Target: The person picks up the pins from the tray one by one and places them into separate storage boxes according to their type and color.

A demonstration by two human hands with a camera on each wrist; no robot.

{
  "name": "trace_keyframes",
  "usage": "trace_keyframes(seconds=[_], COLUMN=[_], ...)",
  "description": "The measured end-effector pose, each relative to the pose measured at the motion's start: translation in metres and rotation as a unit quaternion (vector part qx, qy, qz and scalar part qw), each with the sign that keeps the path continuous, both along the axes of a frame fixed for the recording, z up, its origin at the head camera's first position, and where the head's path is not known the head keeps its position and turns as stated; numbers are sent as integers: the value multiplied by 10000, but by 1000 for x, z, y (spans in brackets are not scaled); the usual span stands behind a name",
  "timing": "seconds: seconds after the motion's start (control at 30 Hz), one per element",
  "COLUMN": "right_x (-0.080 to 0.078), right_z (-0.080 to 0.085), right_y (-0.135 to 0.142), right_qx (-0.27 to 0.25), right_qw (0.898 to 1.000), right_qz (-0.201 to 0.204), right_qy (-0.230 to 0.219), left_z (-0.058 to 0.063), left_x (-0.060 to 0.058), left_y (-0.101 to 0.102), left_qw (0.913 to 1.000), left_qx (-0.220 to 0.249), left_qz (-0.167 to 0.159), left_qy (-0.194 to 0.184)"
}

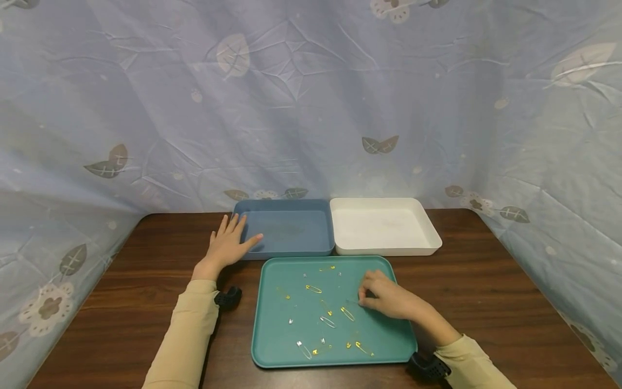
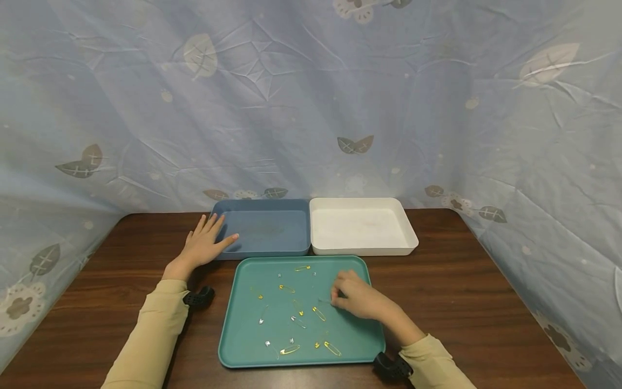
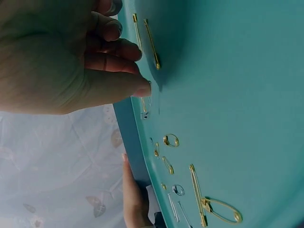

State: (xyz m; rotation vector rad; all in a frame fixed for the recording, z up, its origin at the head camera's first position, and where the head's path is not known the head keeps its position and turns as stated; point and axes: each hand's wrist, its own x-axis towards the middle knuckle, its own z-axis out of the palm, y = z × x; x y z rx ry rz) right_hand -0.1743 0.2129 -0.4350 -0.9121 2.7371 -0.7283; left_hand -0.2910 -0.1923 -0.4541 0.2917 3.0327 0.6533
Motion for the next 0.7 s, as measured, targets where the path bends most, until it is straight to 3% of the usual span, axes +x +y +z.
trace_keyframes(seconds=[0.2,0.6,0.7], right_x=[-4,-23,-29], right_z=[6,17,20], right_y=[0,-16,-23], right_qx=[-102,-170,-272], right_qw=[9999,9945,9936], right_qz=[-99,-281,-360], right_qy=[58,994,1039], left_z=[1,2,3], left_x=[0,2,2], left_y=[0,0,1], left_qw=[10000,9999,9999], left_qx=[10,94,107], left_qz=[36,7,6], left_qy=[-31,-39,-23])
